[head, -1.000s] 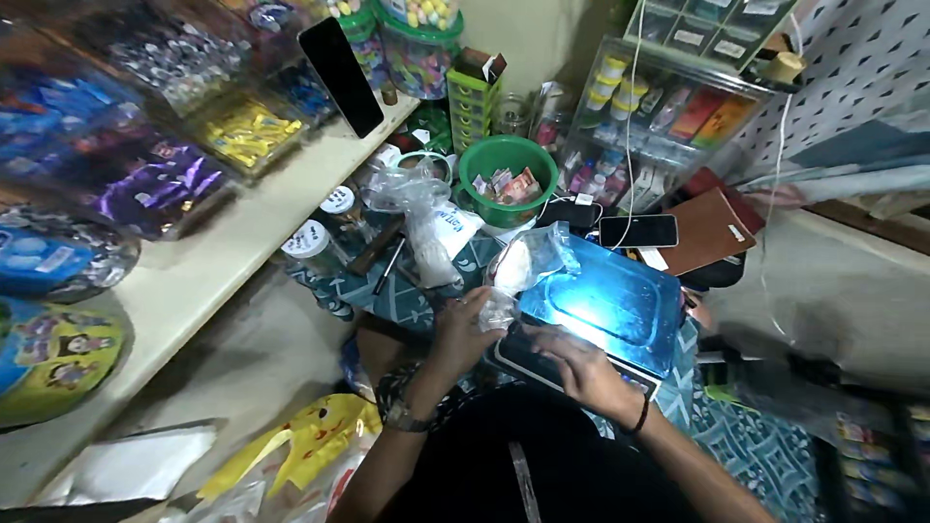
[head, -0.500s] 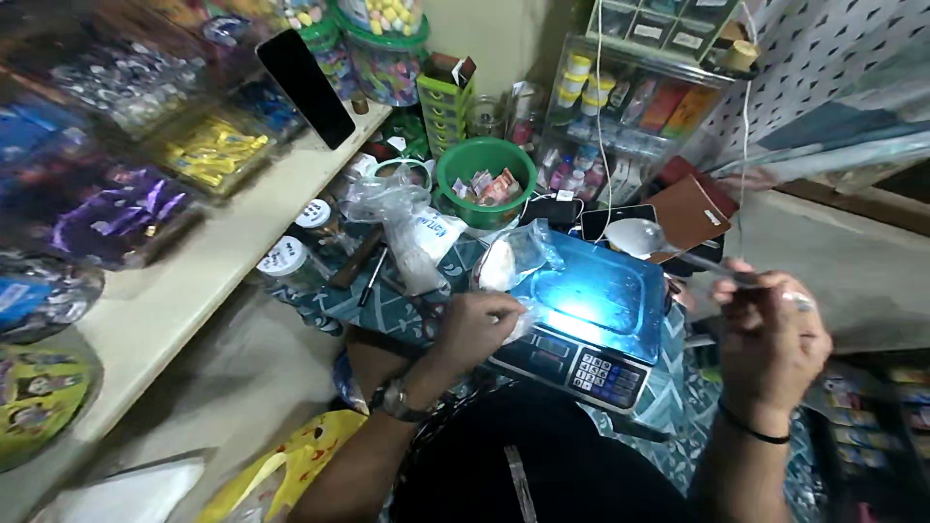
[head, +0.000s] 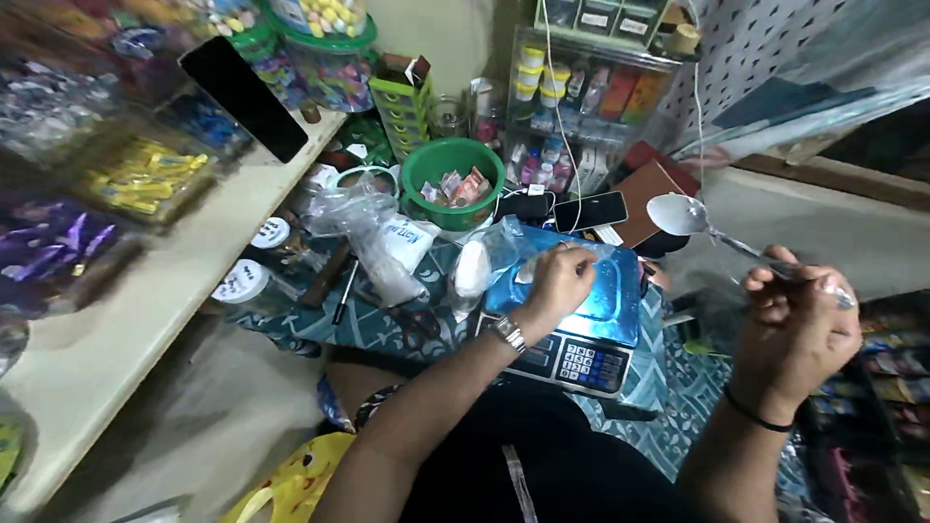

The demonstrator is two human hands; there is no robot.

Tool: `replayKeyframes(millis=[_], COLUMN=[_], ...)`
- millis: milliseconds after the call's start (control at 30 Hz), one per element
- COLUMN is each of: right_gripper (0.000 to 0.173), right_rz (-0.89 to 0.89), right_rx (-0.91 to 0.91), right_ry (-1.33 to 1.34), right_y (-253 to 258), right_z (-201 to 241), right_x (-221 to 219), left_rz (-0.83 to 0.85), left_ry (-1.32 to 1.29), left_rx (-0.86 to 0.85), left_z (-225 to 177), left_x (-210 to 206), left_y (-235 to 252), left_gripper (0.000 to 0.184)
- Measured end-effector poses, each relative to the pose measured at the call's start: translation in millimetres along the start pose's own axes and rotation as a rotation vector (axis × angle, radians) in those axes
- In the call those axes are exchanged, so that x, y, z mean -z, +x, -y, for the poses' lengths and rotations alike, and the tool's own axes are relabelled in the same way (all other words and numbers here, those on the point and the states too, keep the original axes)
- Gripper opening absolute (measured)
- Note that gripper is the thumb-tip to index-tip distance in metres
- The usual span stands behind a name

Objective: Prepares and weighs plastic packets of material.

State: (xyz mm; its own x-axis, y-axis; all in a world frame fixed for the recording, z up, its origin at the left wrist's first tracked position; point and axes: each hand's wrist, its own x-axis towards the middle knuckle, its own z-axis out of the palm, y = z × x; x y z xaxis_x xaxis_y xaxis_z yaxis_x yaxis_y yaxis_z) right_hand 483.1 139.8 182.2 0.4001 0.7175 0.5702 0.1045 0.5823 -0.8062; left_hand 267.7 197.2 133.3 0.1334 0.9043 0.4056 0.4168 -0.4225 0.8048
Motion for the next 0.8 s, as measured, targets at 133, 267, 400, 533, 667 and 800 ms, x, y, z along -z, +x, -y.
replayKeyframes(millis=[133,267,400,533,667,800], right_gripper=[0.030,0.031,0.031,0.033,0.033,0.031], right_rz=[-0.025,-0.030,-0.019,0.018,0.073,0.189], right_rx=[0.012,-0.003,-0.026,-0.048,-0.121,-0.166], right_ry=[-0.003,-0.041,-0.058,-0.051,-0.018,0.045], right_y=[0,-4,-6,-10,-14,-18], right_z=[-1,-1,-1,-1,-2,-10], right_x=[2,9,8,5,-5,-18], left_rz=[0.193,0.436,0.683,0.879,0.658,0.347], left_ry=[-0.049,-0.102,-0.025,0.035,-0.065,0.249], left_rx=[0.154,0.241,0.216,0.165,0.160,0.676], left_z=[14,16,10,-15,19,63], left_x=[-35,-43,-30,22,105,186], left_y=[1,-6,-24,-65,-121,-192], left_gripper=[0.017,0.027,0.044,0.059,0.039,0.037])
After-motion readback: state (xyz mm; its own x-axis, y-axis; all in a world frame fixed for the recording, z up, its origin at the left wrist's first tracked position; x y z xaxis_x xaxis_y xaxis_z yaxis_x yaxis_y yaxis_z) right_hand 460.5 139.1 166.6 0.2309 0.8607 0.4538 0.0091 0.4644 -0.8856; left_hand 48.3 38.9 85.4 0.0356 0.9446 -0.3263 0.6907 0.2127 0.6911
